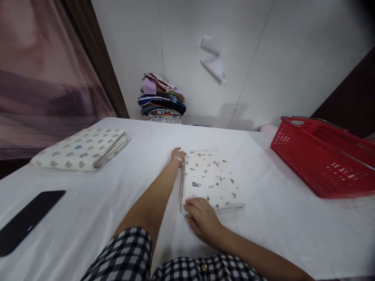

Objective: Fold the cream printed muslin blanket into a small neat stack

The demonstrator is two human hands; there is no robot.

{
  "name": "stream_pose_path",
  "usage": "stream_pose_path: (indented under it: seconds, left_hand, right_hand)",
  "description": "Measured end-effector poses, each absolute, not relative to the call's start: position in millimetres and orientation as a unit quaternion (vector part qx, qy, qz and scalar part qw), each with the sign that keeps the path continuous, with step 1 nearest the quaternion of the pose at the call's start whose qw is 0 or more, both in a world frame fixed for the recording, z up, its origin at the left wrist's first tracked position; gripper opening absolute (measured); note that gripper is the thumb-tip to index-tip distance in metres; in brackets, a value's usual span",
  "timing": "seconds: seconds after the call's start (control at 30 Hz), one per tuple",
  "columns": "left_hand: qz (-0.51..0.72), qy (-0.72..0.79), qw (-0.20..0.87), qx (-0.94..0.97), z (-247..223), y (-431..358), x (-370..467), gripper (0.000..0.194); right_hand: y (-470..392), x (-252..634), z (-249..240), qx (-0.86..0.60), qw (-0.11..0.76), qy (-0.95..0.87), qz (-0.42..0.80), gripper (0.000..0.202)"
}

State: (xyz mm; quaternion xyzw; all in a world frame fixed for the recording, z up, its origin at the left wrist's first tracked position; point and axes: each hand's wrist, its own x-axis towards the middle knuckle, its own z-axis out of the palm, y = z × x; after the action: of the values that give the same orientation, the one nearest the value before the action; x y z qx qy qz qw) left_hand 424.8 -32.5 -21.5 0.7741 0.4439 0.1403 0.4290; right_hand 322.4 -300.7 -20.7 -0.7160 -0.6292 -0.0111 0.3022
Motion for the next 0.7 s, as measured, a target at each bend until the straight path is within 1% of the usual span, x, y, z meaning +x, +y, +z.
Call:
stream_pose_path:
  seconds: [0.13, 0.3, 0.43, 0.6, 0.7]
  left_hand:
    - [0.141, 0.431, 0.445, 0.772, -19, -31, 419, 0.038]
    - [0.148, 0.42, 0.446, 0.776, -8, -31, 399, 0.039]
    - [0.139, 0.407, 0.45, 0.782, -5, -41, 372, 0.031]
    - [0.088, 0.404, 0.438, 0.798, -9, -71, 345, 0.041]
    - [0.073, 0.403, 0.412, 0.814, -11, -89, 339, 0.042]
  right_hand:
    - [-300, 323, -22, -0.712, 0.299, -0.635, -0.024, 0.034]
    - [-301, 324, -24, -0.709, 0.3, -0.637, -0.041, 0.035]
    - [-301, 324, -25, -0.707, 0.296, -0.641, -0.044, 0.035]
    - [-299, 325, -29, -0.71, 0.289, -0.641, -0.044, 0.035]
    - [-299, 325, -30, -0.711, 0.287, -0.64, -0.048, 0.035]
